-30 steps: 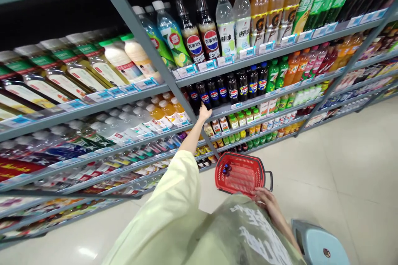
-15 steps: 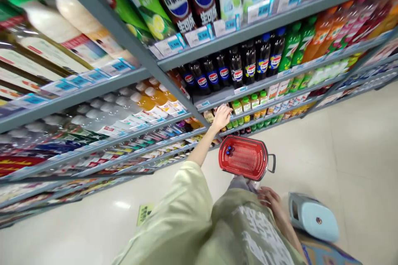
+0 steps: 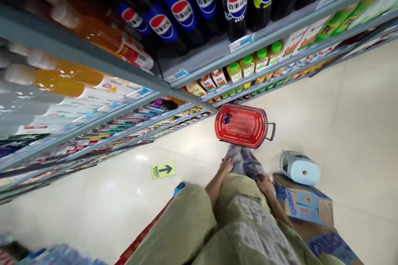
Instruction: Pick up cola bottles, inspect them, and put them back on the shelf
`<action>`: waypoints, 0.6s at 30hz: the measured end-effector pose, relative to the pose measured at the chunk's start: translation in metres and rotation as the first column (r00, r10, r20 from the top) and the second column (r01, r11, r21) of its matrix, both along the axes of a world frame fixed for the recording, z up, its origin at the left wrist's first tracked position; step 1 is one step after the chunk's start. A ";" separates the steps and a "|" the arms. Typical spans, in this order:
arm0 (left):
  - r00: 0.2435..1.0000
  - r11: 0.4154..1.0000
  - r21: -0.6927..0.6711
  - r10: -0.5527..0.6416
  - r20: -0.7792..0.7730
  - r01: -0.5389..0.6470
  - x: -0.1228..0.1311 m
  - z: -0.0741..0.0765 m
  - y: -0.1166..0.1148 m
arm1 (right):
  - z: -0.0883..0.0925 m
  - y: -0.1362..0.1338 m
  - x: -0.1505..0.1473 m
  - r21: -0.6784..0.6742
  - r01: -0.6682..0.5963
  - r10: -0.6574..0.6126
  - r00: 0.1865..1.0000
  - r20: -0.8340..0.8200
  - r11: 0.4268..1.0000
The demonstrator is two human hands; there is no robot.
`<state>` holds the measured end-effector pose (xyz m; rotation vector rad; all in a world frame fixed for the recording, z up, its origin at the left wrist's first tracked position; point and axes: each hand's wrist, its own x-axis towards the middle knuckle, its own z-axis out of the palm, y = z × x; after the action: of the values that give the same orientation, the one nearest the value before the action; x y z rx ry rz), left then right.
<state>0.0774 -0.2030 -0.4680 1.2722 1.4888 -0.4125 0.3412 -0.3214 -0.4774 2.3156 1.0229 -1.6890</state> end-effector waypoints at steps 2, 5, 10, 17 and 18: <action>1.000 0.999 -0.055 0.000 -0.008 -0.001 0.000 -0.013 -0.013 | -0.009 0.001 -0.007 -0.005 -0.057 0.057 0.998 -0.014 0.998; 1.000 0.994 -0.108 -0.015 0.002 0.015 -0.009 -0.044 0.000 | -0.023 0.001 -0.016 -0.027 -0.123 0.123 0.992 -0.017 0.992; 0.991 0.987 -0.142 -0.092 -0.093 0.078 -0.042 -0.120 0.067 | -0.047 -0.008 -0.026 -0.097 -0.179 0.181 0.983 0.015 0.979; 0.968 0.992 -0.001 -0.120 -0.218 0.123 -0.064 -0.248 0.163 | -0.076 -0.018 -0.058 -0.159 -0.109 0.131 0.982 0.138 0.981; 0.963 0.990 0.006 -0.136 -0.231 0.141 -0.064 -0.267 0.172 | -0.080 -0.018 -0.063 -0.136 -0.110 0.129 0.981 0.147 0.985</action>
<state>0.0132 -0.0312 -0.7345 1.3879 1.6052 -0.6560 0.2783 -0.3398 -0.5573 2.2175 0.9733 -1.4585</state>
